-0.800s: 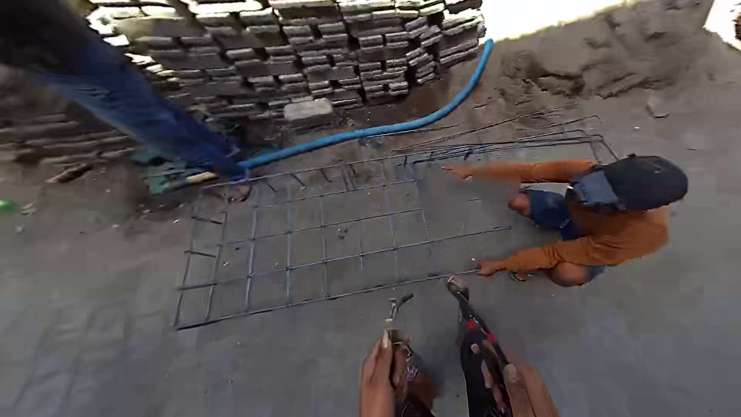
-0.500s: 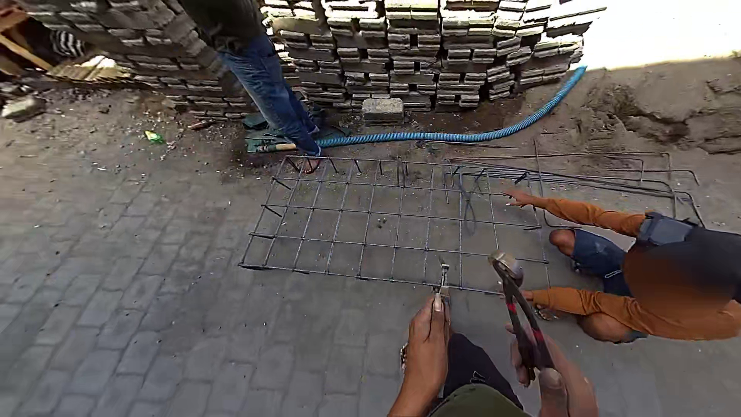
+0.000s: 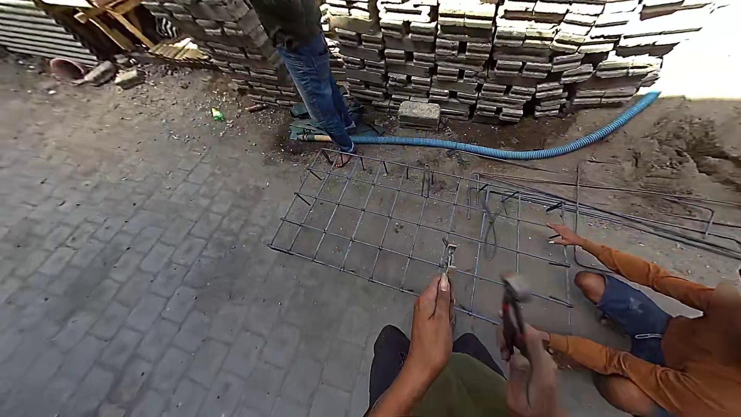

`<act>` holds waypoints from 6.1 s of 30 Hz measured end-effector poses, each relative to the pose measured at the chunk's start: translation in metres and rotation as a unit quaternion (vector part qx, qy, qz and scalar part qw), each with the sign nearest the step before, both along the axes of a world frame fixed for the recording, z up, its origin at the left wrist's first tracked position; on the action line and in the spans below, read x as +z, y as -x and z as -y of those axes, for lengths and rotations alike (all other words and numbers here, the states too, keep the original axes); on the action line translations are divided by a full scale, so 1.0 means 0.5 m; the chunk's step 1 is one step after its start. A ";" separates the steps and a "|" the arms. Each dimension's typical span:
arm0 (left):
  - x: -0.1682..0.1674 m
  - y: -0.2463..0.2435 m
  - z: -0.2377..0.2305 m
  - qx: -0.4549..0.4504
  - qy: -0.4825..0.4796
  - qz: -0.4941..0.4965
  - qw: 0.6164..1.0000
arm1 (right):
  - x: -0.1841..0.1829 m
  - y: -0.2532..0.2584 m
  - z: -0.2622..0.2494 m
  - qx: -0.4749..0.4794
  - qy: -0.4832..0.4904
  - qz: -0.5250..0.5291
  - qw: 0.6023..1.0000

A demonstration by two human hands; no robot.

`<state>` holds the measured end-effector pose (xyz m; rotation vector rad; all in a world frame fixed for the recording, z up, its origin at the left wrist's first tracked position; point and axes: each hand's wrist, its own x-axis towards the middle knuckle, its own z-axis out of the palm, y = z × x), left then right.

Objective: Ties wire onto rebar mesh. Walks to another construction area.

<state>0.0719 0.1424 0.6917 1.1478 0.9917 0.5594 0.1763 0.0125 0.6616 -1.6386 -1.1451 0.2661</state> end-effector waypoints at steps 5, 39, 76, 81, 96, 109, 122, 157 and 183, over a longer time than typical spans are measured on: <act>-0.017 -0.019 -0.031 -0.007 0.017 -0.034 0.999 | 0.050 -0.035 -0.033 -0.001 0.055 -0.034 0.998; -0.025 -0.058 -0.187 -0.056 -0.074 -0.087 0.992 | 0.064 -0.076 -0.129 0.007 -0.107 -0.083 0.991; -0.054 -0.029 -0.193 -0.092 -0.196 -0.169 0.962 | 0.066 -0.093 -0.136 -0.044 -0.009 -0.032 0.998; -0.039 -0.028 -0.182 -0.099 -0.193 -0.159 0.963 | -0.027 -0.071 -0.134 -0.057 0.032 0.041 0.997; -0.058 -0.018 -0.204 -0.115 -0.177 -0.213 0.954 | 0.054 -0.083 -0.127 -0.044 -0.004 0.003 0.999; -0.049 -0.018 -0.197 -0.151 -0.191 -0.240 0.940 | -0.033 -0.065 -0.136 -0.030 0.016 0.059 0.998; -0.053 -0.002 -0.184 -0.147 -0.227 -0.253 0.929 | -0.035 -0.050 -0.126 -0.060 0.230 -0.022 0.971; 0.010 -0.019 -0.139 -0.080 -0.635 -0.170 0.750 | 0.056 -0.147 -0.198 -0.018 -0.036 -0.343 0.938; 0.053 0.006 -0.160 -0.253 -0.133 -0.184 0.941 | 0.080 -0.170 -0.113 -0.056 0.199 -0.003 0.978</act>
